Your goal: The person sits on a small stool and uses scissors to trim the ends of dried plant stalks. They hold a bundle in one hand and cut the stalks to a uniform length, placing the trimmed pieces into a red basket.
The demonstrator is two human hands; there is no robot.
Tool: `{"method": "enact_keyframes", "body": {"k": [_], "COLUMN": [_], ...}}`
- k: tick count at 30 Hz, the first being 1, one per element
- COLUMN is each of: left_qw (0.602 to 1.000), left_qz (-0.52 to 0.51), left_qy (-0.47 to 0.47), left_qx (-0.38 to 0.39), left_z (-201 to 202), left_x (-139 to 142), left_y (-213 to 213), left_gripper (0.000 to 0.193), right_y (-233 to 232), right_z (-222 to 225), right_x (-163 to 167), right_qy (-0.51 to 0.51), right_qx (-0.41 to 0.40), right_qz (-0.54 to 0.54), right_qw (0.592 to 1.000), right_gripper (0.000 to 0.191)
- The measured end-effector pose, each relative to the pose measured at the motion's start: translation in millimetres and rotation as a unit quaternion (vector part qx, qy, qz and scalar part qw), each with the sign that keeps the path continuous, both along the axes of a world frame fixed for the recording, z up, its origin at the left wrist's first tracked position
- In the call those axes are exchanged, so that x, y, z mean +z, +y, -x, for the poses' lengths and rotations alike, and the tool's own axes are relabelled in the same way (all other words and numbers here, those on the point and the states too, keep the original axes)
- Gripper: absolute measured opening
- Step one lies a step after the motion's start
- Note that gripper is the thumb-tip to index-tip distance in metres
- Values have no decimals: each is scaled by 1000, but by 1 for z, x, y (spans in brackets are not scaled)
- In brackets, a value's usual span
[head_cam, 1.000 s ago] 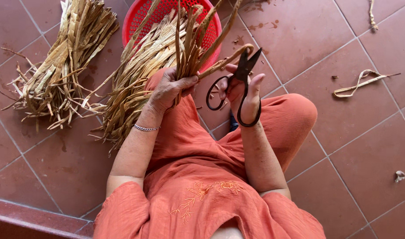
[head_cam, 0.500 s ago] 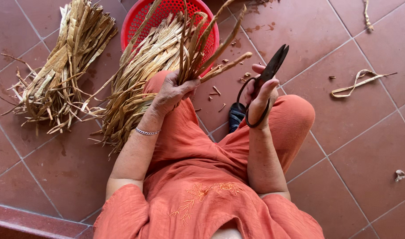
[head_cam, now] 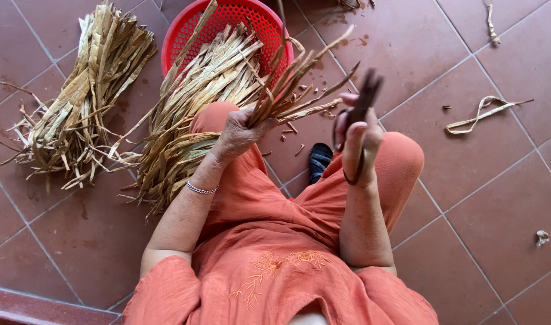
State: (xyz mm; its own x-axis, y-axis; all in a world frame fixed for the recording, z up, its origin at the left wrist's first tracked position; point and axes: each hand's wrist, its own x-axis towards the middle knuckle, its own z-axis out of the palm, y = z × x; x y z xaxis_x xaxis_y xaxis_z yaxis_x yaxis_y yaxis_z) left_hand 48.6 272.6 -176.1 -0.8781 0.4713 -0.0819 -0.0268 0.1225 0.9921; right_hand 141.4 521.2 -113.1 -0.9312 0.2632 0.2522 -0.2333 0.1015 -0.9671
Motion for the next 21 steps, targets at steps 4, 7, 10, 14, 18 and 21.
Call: {"method": "enact_keyframes", "body": {"k": [4,7,10,14,18,21], "left_qw": [992,988,984,978,974,982], "left_qz": [0,13,73,69,69,98], "left_qy": [125,151,158,189,207,151], "left_qx": [-15,-35,-38,-56,-66,-62], "left_z": [-5,-9,-10,-10,-10,-10], "left_x": [7,12,16,19,20,18], "left_y": [1,1,1,1,0,0], "left_gripper": [29,29,22,23,27,26], "right_y": [-9,-6,-1,1,-2,-5], "right_z": [6,11,13,13,13,11], "right_x": [-9,-17,-21,-24,-30,-34], "right_qy": [-133,-147,-180,-193,-178,-143], "right_qx": [44,40,12,-7,-29,-52], "right_qz": [-21,-87,-137,-182,-155,-149], "right_qw": [990,985,974,964,971,977], "right_gripper": [85,89,96,94,83,76]}}
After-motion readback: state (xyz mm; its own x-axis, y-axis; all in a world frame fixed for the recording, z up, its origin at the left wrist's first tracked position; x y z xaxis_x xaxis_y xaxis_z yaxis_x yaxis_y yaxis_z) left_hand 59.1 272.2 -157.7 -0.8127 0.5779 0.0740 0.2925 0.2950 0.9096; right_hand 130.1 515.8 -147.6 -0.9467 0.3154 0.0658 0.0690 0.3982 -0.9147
